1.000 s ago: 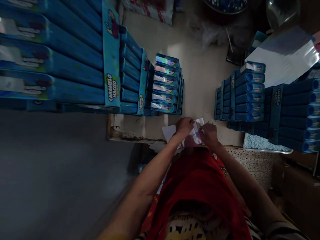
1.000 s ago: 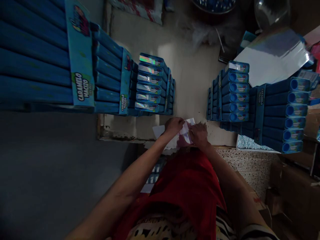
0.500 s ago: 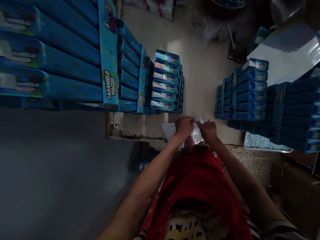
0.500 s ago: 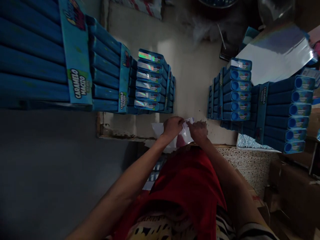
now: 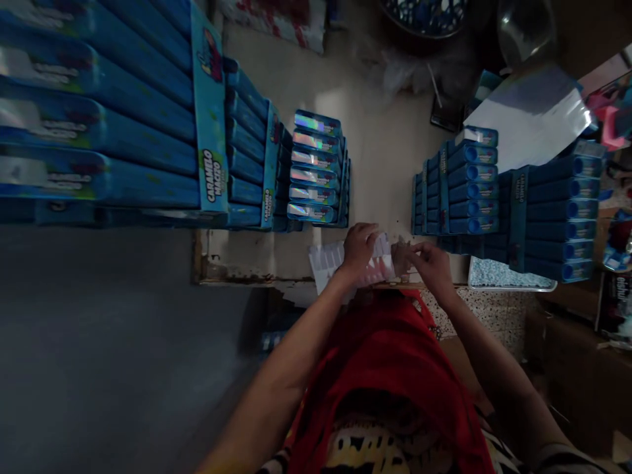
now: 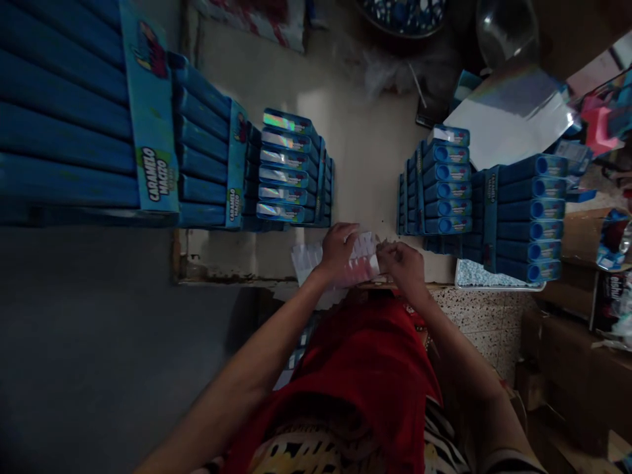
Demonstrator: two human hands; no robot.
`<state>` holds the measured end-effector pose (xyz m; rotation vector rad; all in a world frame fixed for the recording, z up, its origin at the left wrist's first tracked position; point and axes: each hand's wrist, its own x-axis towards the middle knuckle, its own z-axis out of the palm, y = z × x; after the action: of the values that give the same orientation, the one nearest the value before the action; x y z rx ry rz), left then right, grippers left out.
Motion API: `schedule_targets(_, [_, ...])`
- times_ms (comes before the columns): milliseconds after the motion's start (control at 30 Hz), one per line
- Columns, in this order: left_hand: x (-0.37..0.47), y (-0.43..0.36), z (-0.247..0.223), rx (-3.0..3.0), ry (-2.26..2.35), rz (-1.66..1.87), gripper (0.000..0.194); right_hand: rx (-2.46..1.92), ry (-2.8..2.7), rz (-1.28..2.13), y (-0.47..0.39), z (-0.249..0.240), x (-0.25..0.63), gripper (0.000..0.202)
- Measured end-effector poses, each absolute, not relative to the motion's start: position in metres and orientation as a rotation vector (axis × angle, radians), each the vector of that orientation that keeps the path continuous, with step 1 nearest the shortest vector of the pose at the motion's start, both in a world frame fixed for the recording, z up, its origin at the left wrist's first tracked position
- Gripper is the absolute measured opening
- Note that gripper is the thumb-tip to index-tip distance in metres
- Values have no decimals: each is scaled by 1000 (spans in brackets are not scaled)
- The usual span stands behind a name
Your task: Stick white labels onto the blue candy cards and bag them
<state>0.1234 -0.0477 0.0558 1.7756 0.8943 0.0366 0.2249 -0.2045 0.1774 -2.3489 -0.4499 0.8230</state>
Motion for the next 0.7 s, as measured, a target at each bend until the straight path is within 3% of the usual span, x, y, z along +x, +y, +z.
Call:
schedule_targets(100, [132,-60,87,1211,772,-11,70,-2267,-382,857,-206,203,245,25])
schedule_targets(167, [138,-65,107,945,677,-35,80,-2226,-369,870,-206,212,255,26])
schedule_targets(367, [148,-65,137,779,646,-15,62,-2159,-315,897,-209,229,267,26])
schedule_targets(700, [149,-61,157,972,697,-13,53,-2121,-303,898,-197,265,276,39])
